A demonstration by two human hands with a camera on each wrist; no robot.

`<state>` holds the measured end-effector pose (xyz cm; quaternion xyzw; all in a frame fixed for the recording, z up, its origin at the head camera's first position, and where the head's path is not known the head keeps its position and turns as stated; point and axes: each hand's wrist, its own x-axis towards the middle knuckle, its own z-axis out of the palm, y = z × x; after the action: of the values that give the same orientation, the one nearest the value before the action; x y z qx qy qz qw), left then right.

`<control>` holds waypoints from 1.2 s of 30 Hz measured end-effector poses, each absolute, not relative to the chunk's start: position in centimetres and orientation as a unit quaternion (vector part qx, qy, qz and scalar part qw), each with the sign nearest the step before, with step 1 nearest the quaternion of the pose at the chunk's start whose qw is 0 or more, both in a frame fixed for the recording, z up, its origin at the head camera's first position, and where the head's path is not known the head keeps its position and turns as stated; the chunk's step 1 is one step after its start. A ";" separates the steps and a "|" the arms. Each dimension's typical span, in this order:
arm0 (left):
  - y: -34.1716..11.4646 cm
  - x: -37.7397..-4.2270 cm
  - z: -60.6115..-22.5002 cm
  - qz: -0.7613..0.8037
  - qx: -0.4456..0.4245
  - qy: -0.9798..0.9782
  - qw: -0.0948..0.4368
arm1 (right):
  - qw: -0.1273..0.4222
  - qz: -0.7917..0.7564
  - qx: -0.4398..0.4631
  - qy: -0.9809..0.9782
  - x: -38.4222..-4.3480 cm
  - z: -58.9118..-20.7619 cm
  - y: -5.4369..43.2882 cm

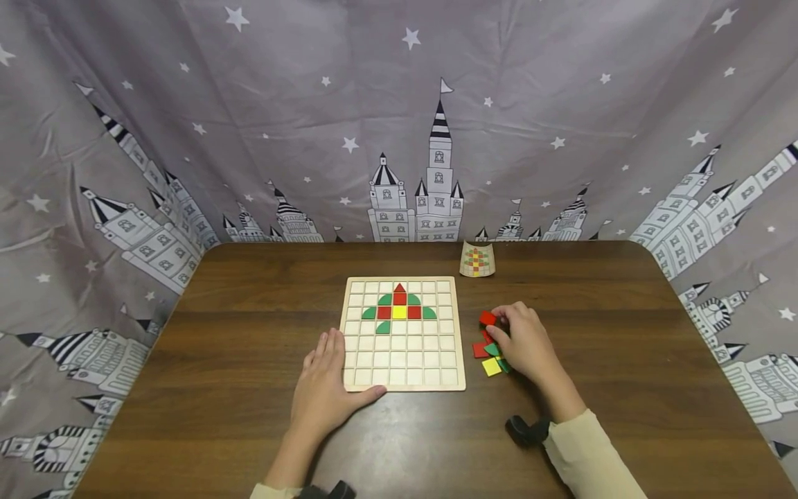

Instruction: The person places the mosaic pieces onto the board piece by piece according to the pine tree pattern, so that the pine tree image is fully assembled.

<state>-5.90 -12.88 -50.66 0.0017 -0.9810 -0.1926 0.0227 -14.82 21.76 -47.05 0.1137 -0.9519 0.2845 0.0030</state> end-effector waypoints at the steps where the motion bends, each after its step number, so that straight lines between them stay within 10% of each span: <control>1: -12.9 -5.9 -50.7 -0.192 0.002 -0.981 0.021 | 0.000 0.287 0.118 -0.951 -14.9 -46.9 21.4; 36: -12.8 -5.9 -50.5 -0.189 0.006 -0.982 0.016 | -0.015 0.213 0.263 -0.941 -15.4 -47.0 8.6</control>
<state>-5.92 -12.84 -50.54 0.0057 -0.9818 -0.1894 0.0163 -15.36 8.62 -47.00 0.2631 -0.9408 0.2133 -0.0151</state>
